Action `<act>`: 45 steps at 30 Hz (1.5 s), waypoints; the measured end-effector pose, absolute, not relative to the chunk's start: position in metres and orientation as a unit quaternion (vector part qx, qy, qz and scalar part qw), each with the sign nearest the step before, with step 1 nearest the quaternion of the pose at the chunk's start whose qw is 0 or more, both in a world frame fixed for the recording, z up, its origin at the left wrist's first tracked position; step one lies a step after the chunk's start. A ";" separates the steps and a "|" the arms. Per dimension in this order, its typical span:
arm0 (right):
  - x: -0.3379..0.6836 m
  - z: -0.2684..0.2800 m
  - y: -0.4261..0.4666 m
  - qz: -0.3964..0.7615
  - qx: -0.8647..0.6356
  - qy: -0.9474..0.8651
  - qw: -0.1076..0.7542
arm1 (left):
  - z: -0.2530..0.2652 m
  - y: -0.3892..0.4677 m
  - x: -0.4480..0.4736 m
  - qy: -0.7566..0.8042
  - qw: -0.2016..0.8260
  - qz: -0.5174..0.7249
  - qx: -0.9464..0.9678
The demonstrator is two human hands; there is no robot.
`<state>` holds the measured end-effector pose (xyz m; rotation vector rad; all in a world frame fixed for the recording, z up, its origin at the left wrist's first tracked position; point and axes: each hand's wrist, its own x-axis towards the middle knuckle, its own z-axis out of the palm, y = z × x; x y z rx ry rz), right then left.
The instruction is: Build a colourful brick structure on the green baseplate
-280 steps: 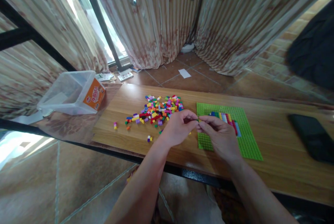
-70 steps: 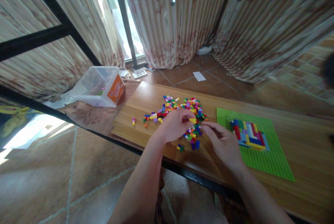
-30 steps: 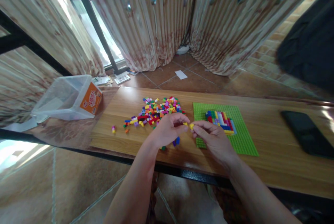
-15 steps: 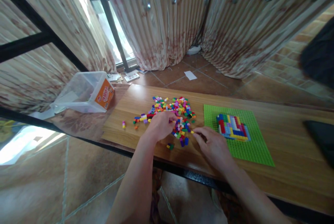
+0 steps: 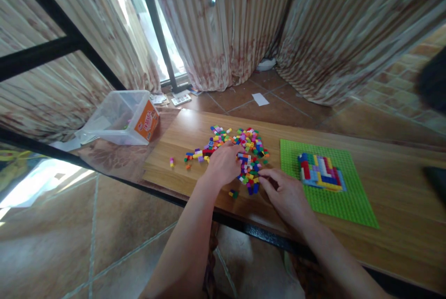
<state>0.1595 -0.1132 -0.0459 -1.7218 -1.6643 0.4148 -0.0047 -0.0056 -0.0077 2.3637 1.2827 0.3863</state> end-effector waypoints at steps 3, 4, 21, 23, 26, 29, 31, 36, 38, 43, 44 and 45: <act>0.161 -0.045 -0.113 0.155 -0.662 -0.642 0.354 | -0.009 -0.007 0.001 0.444 0.193 0.119 0.867; 0.161 -0.045 -0.113 0.154 -0.660 -0.644 0.355 | -0.010 -0.007 0.002 0.437 0.189 0.112 0.872; 0.165 -0.042 -0.113 0.170 -0.662 -0.617 0.389 | -0.010 -0.002 -0.005 0.441 0.218 0.148 0.858; 0.165 -0.042 -0.112 0.174 -0.664 -0.613 0.393 | -0.009 -0.002 -0.006 0.441 0.216 0.135 0.860; 0.165 -0.043 -0.111 0.172 -0.663 -0.615 0.392 | -0.007 -0.005 -0.005 0.424 0.211 0.106 0.875; 0.165 -0.043 -0.111 0.171 -0.661 -0.619 0.389 | -0.004 -0.008 -0.004 0.405 0.208 0.080 0.887; 0.165 -0.043 -0.111 0.174 -0.658 -0.620 0.391 | -0.004 -0.008 -0.003 0.401 0.209 0.067 0.889; 0.165 -0.043 -0.111 0.180 -0.655 -0.616 0.400 | -0.007 -0.007 -0.004 0.400 0.212 0.077 0.888; 0.164 -0.042 -0.111 0.189 -0.660 -0.601 0.409 | -0.007 -0.005 -0.006 0.386 0.223 0.104 0.889; 0.161 -0.035 -0.107 0.285 -0.663 -0.496 0.484 | 0.001 -0.007 -0.004 0.340 0.284 0.192 0.876; 0.160 -0.034 -0.107 0.316 -0.653 -0.472 0.501 | 0.002 -0.009 -0.001 0.333 0.296 0.206 0.871; 0.159 -0.032 -0.106 0.343 -0.642 -0.453 0.514 | 0.004 -0.011 0.002 0.326 0.309 0.220 0.866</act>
